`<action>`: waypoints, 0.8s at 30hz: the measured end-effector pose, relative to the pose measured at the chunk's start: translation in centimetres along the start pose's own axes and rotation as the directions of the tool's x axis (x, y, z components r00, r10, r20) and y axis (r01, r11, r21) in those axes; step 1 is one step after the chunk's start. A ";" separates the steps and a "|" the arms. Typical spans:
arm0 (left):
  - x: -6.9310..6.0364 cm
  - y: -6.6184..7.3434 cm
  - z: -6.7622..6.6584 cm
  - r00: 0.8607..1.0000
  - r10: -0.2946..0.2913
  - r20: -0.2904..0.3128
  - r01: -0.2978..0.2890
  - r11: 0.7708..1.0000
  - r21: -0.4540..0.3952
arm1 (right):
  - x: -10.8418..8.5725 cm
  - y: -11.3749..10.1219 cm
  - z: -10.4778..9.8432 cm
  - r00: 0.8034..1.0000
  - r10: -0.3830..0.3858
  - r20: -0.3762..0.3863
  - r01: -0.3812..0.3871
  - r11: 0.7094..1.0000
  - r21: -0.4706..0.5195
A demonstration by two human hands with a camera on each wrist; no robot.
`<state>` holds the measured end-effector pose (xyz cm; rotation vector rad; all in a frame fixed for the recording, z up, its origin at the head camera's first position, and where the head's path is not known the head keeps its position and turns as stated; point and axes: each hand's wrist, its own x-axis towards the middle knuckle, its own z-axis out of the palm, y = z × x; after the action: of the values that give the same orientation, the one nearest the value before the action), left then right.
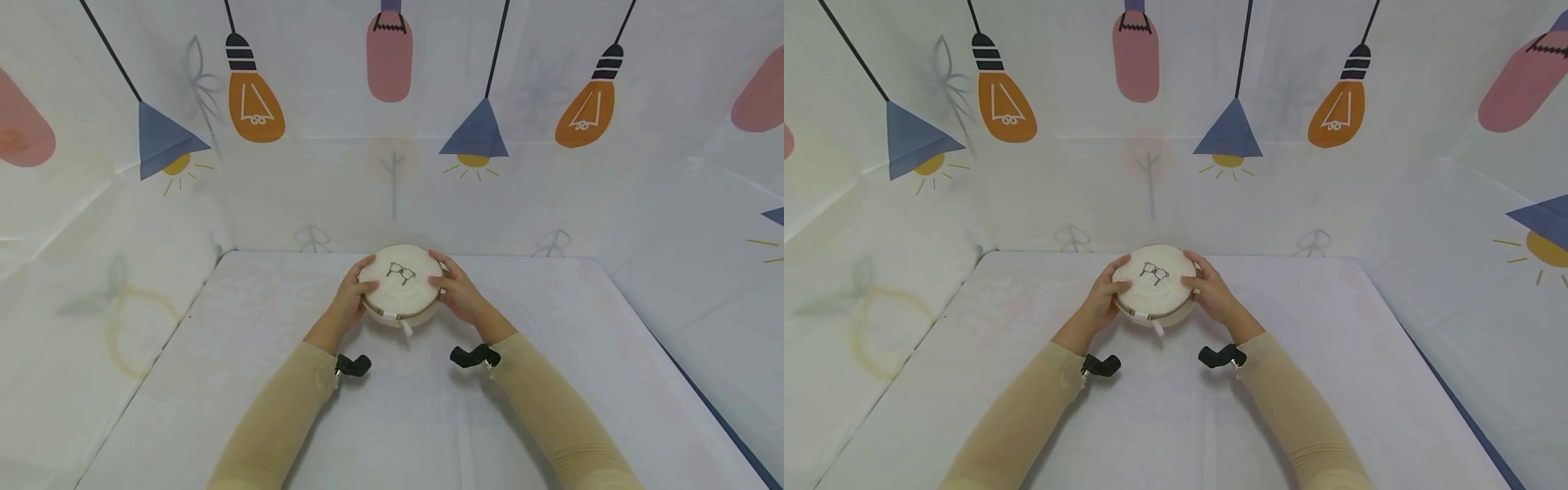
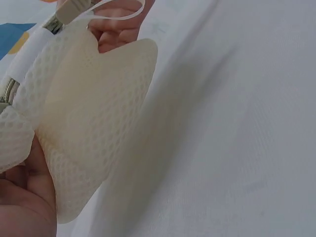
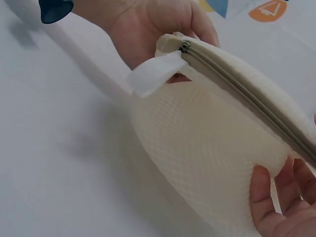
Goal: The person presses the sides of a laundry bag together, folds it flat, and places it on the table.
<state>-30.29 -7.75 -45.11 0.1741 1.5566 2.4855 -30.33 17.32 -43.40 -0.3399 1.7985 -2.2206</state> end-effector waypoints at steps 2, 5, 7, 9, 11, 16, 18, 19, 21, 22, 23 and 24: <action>0.0 0.0 0.2 1.000 0.007 -0.010 -0.008 1.000 -0.027 | 0.0 0.0 0.1 1.000 -0.001 -0.017 0.001 1.000 0.004; -0.1 -0.1 0.5 1.000 0.013 -0.020 -0.014 0.998 -0.062 | 0.0 0.0 0.3 0.998 0.003 -0.059 -0.002 1.000 0.011; -0.2 -0.1 0.7 1.000 0.018 -0.023 -0.019 0.997 -0.077 | 0.1 0.1 0.4 0.996 0.006 -0.087 -0.005 1.000 0.013; -0.3 -0.2 0.9 1.000 0.023 -0.020 -0.024 0.996 -0.080 | 0.1 0.2 0.5 0.994 0.010 -0.112 -0.008 1.000 0.018; -0.4 -0.2 1.2 0.999 0.030 -0.015 -0.031 0.996 -0.078 | 0.2 0.3 0.5 0.992 0.012 -0.127 -0.010 1.000 0.019; -0.4 -0.3 1.5 0.999 0.035 -0.003 -0.035 0.996 -0.083 | 0.2 0.4 0.3 0.989 0.026 -0.144 -0.019 0.999 0.050; -0.3 -0.4 1.6 0.999 0.033 -0.006 -0.033 0.996 -0.087 | 0.2 0.5 0.2 0.989 0.031 -0.147 -0.020 0.997 0.072; -0.3 -0.5 1.7 0.999 0.031 -0.009 -0.032 0.995 -0.091 | 0.3 0.5 0.2 0.988 0.032 -0.148 -0.021 0.997 0.078; -0.3 -0.5 1.7 0.999 0.032 -0.016 -0.033 0.995 -0.097 | 0.3 0.6 0.2 0.988 0.035 -0.149 -0.021 0.996 0.091; -0.3 -0.6 1.8 0.999 0.031 -0.019 -0.033 0.994 -0.102 | 0.4 0.6 0.2 0.988 0.037 -0.151 -0.023 0.995 0.096; -0.3 -0.6 1.7 0.999 0.032 -0.021 -0.034 0.994 -0.106 | 0.4 0.6 0.2 0.987 0.039 -0.153 -0.024 0.995 0.100; -0.2 -0.7 1.7 0.999 0.034 -0.023 -0.036 0.993 -0.108 | 0.4 0.6 0.1 0.987 0.042 -0.157 -0.026 0.994 0.103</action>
<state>-29.65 -6.01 -44.94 0.1609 1.4335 2.5992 -30.62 16.92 -43.96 -0.1138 1.7449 -2.3637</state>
